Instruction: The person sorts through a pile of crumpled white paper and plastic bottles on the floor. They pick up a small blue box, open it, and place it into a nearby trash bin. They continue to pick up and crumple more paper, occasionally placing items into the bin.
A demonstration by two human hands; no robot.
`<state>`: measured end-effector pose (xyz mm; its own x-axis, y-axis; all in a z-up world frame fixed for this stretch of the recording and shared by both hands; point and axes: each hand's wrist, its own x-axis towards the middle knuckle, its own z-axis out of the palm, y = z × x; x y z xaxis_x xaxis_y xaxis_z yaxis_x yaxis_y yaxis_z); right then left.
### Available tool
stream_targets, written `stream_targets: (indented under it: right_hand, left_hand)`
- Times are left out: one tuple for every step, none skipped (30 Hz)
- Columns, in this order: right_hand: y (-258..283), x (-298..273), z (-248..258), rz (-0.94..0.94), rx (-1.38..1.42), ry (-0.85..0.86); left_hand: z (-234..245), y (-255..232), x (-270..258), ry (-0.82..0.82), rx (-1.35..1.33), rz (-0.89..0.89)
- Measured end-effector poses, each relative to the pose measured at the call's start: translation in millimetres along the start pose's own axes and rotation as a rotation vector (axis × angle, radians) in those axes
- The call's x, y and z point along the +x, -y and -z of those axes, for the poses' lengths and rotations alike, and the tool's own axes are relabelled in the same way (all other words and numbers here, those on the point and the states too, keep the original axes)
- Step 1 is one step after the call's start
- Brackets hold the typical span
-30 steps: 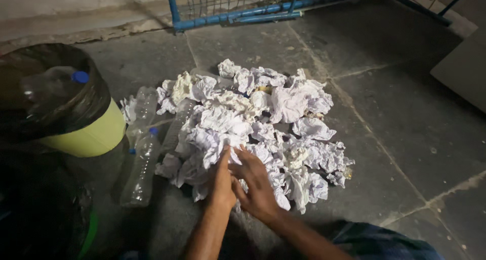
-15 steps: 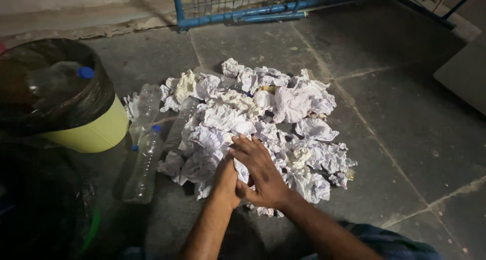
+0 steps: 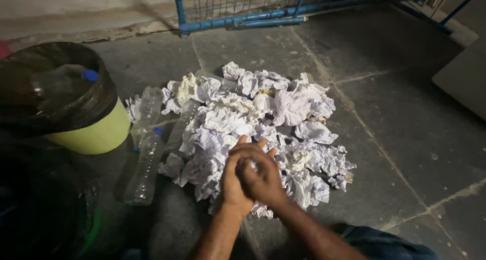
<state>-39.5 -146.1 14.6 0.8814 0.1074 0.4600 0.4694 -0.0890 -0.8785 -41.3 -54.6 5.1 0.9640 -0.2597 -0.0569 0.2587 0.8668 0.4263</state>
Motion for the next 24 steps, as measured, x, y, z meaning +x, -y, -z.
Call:
stream_targets:
  right_hand:
    - [-3,3,0,-0.174,0.086,-0.066]
    - [-7,6,1,-0.349,0.171,-0.130]
    - [-12,12,7,-0.356,0.364,-0.211]
    - [-18,21,17,-0.360,0.556,-0.293]
    - [-23,27,23,-0.358,0.748,-0.376]
    - [-27,26,22,-0.349,0.739,-0.338]
    - [-30,22,20,-0.343,0.728,-0.300]
    - [-31,18,19,-0.337,0.717,-0.262]
    - [-32,15,17,-0.250,0.242,-0.239]
    - [-31,13,15,-0.156,-0.232,-0.208]
    - [-28,10,11,-0.053,-0.702,-0.170]
    - [-23,2,3,-0.082,-0.539,-0.143]
    - [-16,-11,-9,-0.110,-0.378,-0.116]
    - [-9,-19,-16,-0.138,-0.217,-0.089]
    - [-2,-23,-18,0.009,-0.342,-0.042]
    - [5,-26,-18,0.156,-0.466,0.006]
    - [9,-27,-18,0.305,-0.587,0.057]
    - [11,-24,-15,0.329,-0.688,0.077]
    - [12,-21,-8,0.351,-0.795,0.095]
    - [11,-18,-3,0.372,-0.903,0.113]
    - [8,-13,0,0.382,-0.873,0.077]
    - [4,-9,3,0.391,-0.844,0.041]
    - [0,-7,6,0.397,-0.813,0.002]
    - [-6,-4,5,0.311,-0.731,-0.050]
  left_hand:
    - [1,3,0,0.020,0.143,-0.016]
    - [0,10,0,0.040,0.286,-0.032]
    - [-1,15,0,0.058,0.429,-0.046]
    - [-1,18,-1,0.018,0.516,-0.049]
    - [-3,20,-1,-0.019,0.604,-0.052]
    - [-4,22,0,-0.056,0.691,-0.056]
    - [-4,24,0,-0.080,0.691,-0.053]
    - [-5,25,1,-0.103,0.691,-0.050]
    - [-4,25,1,-0.128,0.692,-0.047]
    - [-4,26,1,-0.180,0.649,-0.023]
    - [-3,25,2,-0.233,0.605,0.000]
    - [-3,25,1,-0.285,0.562,0.022]
    - [-1,18,4,-0.247,0.458,-0.013]
    - [4,6,8,-0.209,0.355,-0.047]
    - [10,-6,10,-0.169,0.255,-0.082]
    - [15,-15,9,-0.227,0.284,-0.099]
    - [20,-22,10,-0.286,0.310,-0.117]
    - [24,-25,12,-0.346,0.336,-0.135]
    - [26,-21,12,-0.340,0.337,-0.114]
    - [27,-16,12,-0.334,0.337,-0.093]
    - [27,-11,12,-0.326,0.336,-0.073]
    - [25,-5,12,-0.302,0.292,-0.085]
    - [22,2,11,-0.278,0.251,-0.093]
    - [17,10,10,-0.254,0.210,-0.101]
